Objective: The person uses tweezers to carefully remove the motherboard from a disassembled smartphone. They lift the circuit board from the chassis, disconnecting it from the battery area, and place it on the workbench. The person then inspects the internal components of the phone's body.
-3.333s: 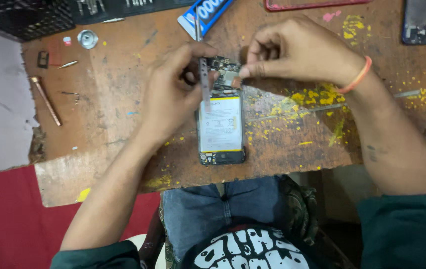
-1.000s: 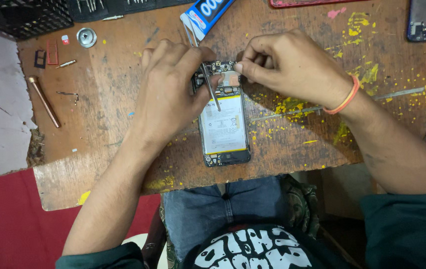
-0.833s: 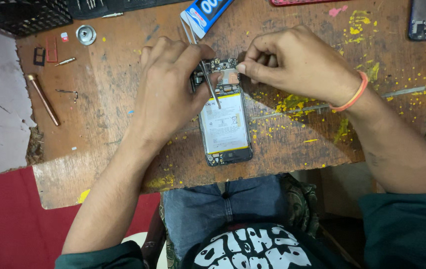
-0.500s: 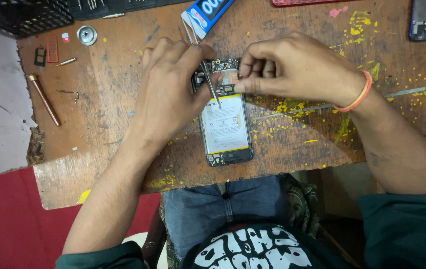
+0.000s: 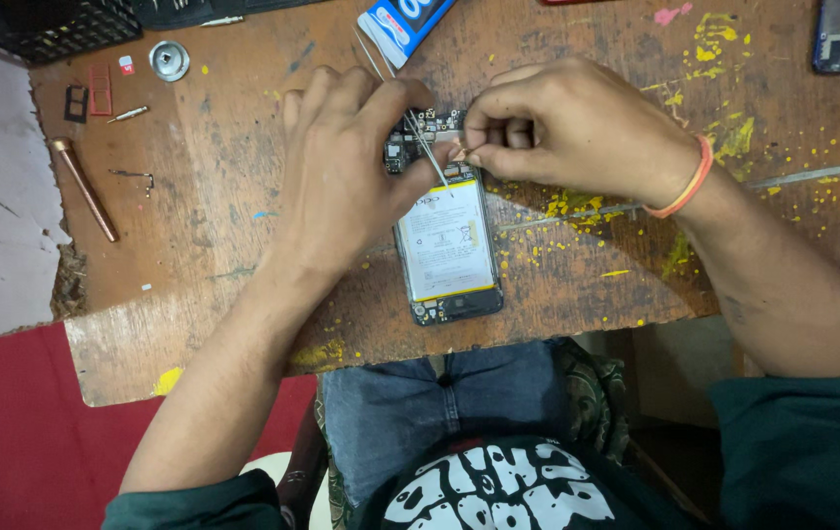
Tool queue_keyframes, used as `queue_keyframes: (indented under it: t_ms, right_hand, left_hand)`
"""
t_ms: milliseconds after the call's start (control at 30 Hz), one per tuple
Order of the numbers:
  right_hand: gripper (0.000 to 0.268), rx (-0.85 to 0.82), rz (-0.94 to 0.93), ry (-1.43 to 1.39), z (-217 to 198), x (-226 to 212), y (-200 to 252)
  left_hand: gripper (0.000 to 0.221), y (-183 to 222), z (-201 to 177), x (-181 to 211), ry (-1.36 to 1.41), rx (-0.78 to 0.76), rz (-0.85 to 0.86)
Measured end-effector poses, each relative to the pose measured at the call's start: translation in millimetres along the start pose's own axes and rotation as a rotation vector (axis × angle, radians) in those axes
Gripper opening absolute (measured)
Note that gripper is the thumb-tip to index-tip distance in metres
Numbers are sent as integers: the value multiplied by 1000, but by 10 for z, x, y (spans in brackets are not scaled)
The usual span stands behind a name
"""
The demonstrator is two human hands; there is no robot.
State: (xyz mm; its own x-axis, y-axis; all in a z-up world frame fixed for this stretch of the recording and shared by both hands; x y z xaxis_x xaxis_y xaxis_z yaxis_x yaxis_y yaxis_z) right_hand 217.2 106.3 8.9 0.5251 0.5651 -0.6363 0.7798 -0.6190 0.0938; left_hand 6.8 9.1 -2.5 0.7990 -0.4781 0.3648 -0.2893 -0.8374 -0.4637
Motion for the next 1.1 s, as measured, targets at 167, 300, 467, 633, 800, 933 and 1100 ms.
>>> queue_keyframes:
  t_ms: [167, 300, 467, 633, 800, 933, 1100]
  right_hand:
    - [14, -24, -60, -69, -5, 8, 27]
    - [13, -166, 12, -173, -43, 90, 11]
    - [17, -225, 61, -150, -97, 165, -32]
    - [16, -223, 93, -153, -105, 173, -24]
    - [17, -230, 150, -89, -89, 170, -34]
    - [20, -251, 101, -127, -95, 206, -33]
    - [26, -268, 65, -222, -121, 209, -55]
  left_hand:
    - [40, 3, 20, 1, 12, -12, -45]
    - [41, 8, 26, -13, 35, -30, -58]
    - [29, -7, 1, -73, 147, 42, -1]
    - [24, 31, -28, -173, 416, 111, -219]
    - [19, 71, -79, -282, 585, 188, -268]
    - [20, 63, -145, -378, 669, 210, -287]
    - [18, 15, -452, -447, 680, 234, -203]
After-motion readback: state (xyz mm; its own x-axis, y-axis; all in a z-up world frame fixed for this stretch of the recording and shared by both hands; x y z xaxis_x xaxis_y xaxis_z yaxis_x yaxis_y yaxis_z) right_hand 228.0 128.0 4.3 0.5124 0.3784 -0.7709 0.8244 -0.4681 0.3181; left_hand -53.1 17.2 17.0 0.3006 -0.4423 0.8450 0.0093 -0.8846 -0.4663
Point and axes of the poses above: each hand's wrist, its own y-axis away from the middle knuckle, its own z-axis out of the palm, x = y × z, the point moved 1 cm from there along -y, towards the middle knuckle, and after that the axes turned 10 degrees about z, right-handed, at the moved point
